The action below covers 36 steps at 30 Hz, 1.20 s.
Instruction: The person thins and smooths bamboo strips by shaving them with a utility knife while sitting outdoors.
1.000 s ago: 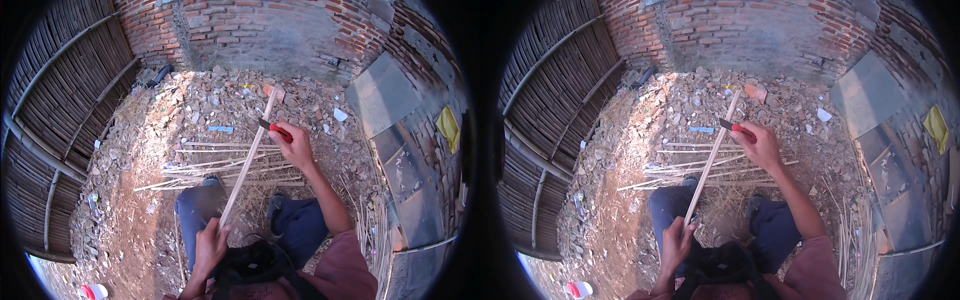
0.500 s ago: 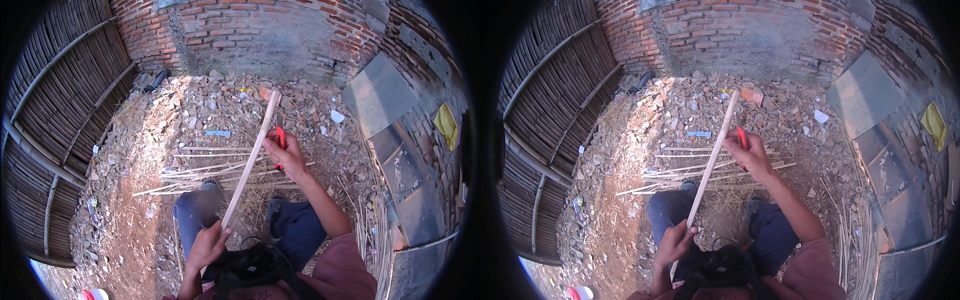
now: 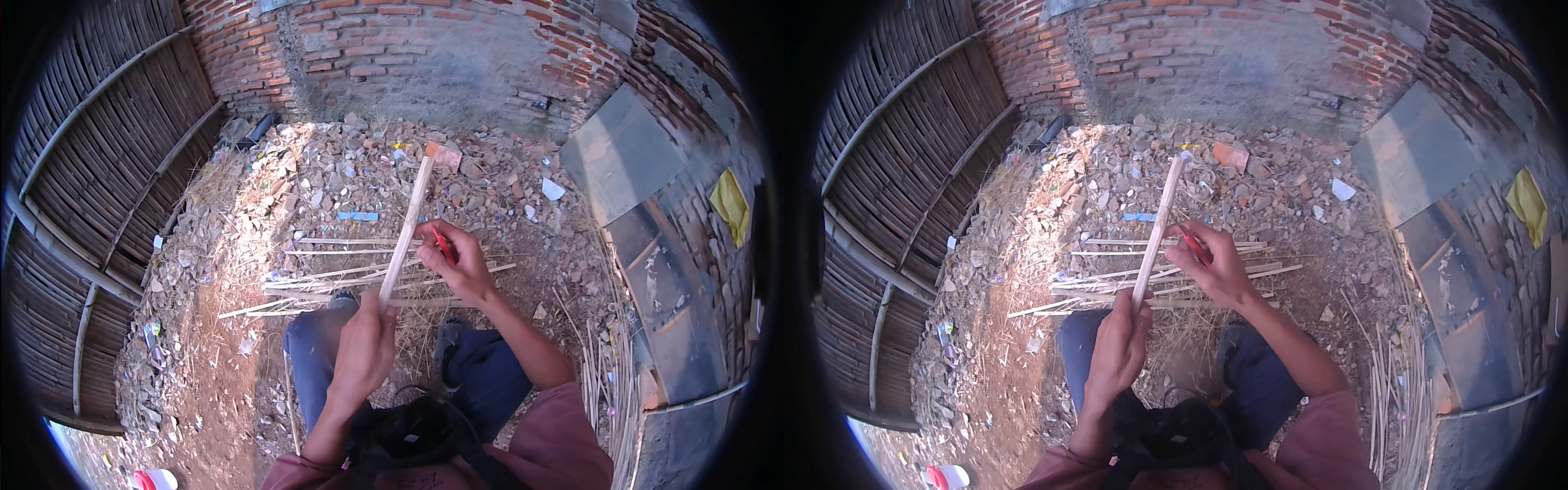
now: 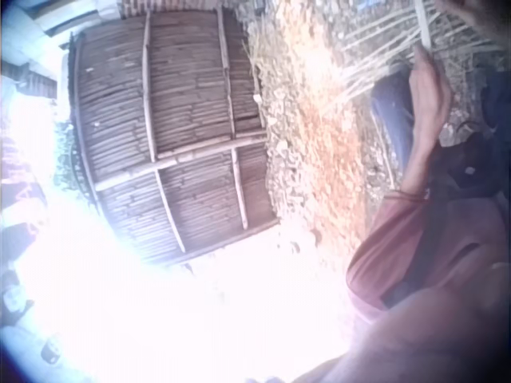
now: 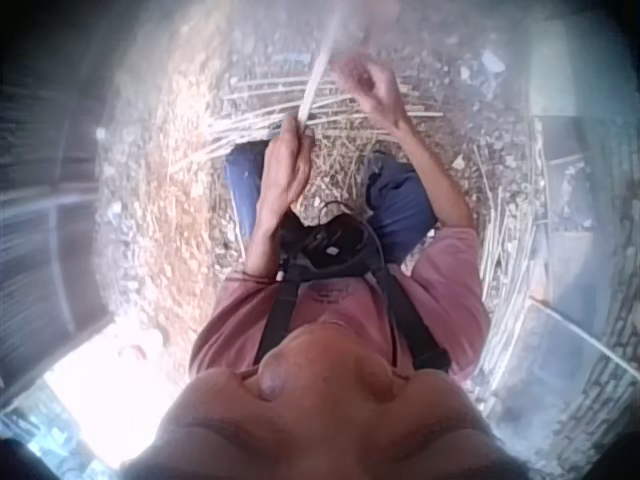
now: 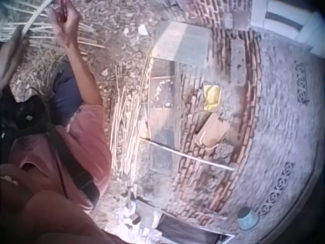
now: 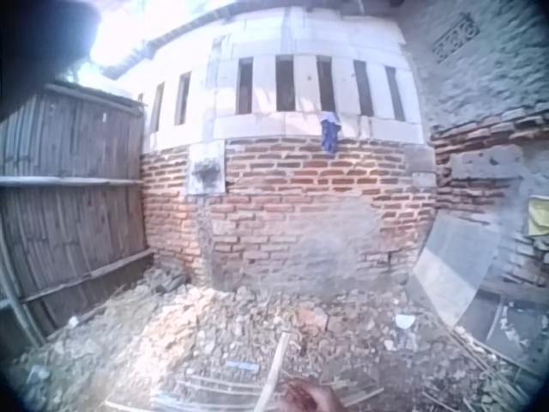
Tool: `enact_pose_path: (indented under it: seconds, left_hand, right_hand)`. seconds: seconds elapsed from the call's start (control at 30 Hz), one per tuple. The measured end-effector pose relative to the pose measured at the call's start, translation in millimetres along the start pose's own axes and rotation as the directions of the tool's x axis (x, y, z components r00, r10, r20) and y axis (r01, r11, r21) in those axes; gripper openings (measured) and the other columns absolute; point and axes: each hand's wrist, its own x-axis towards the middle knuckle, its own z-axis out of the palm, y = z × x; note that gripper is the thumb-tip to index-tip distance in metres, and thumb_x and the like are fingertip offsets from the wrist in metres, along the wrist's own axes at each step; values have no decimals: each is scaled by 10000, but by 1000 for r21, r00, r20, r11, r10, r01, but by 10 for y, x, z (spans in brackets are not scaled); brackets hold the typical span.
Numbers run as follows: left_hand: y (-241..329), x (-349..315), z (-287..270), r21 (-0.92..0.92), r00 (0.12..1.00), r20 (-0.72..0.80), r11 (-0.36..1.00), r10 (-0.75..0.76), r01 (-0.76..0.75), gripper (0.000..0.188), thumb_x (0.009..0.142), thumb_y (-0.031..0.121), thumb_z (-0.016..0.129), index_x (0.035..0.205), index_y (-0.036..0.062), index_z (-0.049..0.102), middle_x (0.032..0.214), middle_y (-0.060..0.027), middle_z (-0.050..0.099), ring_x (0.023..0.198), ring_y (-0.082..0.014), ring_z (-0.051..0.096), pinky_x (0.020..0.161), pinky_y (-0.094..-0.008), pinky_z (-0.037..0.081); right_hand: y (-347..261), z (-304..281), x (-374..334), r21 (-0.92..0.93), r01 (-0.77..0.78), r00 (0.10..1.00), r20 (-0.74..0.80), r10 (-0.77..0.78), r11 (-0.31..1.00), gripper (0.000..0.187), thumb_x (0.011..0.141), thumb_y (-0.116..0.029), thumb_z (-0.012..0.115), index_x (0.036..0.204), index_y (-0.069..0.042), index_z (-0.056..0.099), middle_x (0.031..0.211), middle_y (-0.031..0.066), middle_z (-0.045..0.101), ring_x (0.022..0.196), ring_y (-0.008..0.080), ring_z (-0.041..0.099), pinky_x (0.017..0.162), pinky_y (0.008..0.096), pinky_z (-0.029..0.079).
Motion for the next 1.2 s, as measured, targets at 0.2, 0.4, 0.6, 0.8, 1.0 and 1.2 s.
enact_pose_path:
  seconds: [0.2,0.4,0.6,0.8,1.0,1.2]
  left_hand:
    - [106,4,-89,-180,1000,3,984,-10,11,223,1060,78,519,1257,-12,570,787,-57,541,672,-142,495,608,-340,408]
    - [59,71,-78,-345,996,61,935,-67,85,233,1025,99,530,1230,9,594,819,8,537,676,-82,460,590,-275,369]
    - [-38,69,-90,-520,988,73,840,-133,152,194,1045,128,550,1201,38,624,823,43,534,663,-47,428,569,-256,342]
    - [-9,97,-29,-178,997,-75,984,12,-26,249,1112,234,581,1113,-4,653,682,-43,550,600,-116,481,559,-329,379]
    - [5,129,92,-31,977,-211,999,20,-27,274,1125,251,566,1105,-11,647,627,-153,571,522,-285,553,549,-421,429]
    - [-136,131,95,144,965,-257,990,48,-10,266,1117,264,571,1084,6,627,624,-220,594,570,-451,609,535,-501,427]
  right_hand:
    - [-34,5,-94,-400,255,967,120,-225,880,284,1024,-208,716,1232,-15,698,916,82,738,751,162,716,690,292,548]
    - [18,149,-126,-422,525,847,170,-504,739,280,960,-243,800,1132,-32,735,928,117,767,721,236,751,623,367,578]
    - [-16,239,-182,-474,520,854,266,-447,711,268,942,-259,812,1117,-64,754,926,76,781,722,233,768,613,345,594]
    - [-2,308,-189,-469,507,858,198,-474,723,281,919,-253,825,1122,-68,764,931,74,789,722,230,772,602,339,591]
    - [-15,355,-190,-508,463,877,146,-457,726,301,920,-286,822,1137,-82,775,943,72,800,713,241,772,599,341,589]
    - [-82,377,-187,-550,409,907,158,-390,728,282,949,-314,799,1122,-92,786,948,86,806,726,258,776,606,360,591]
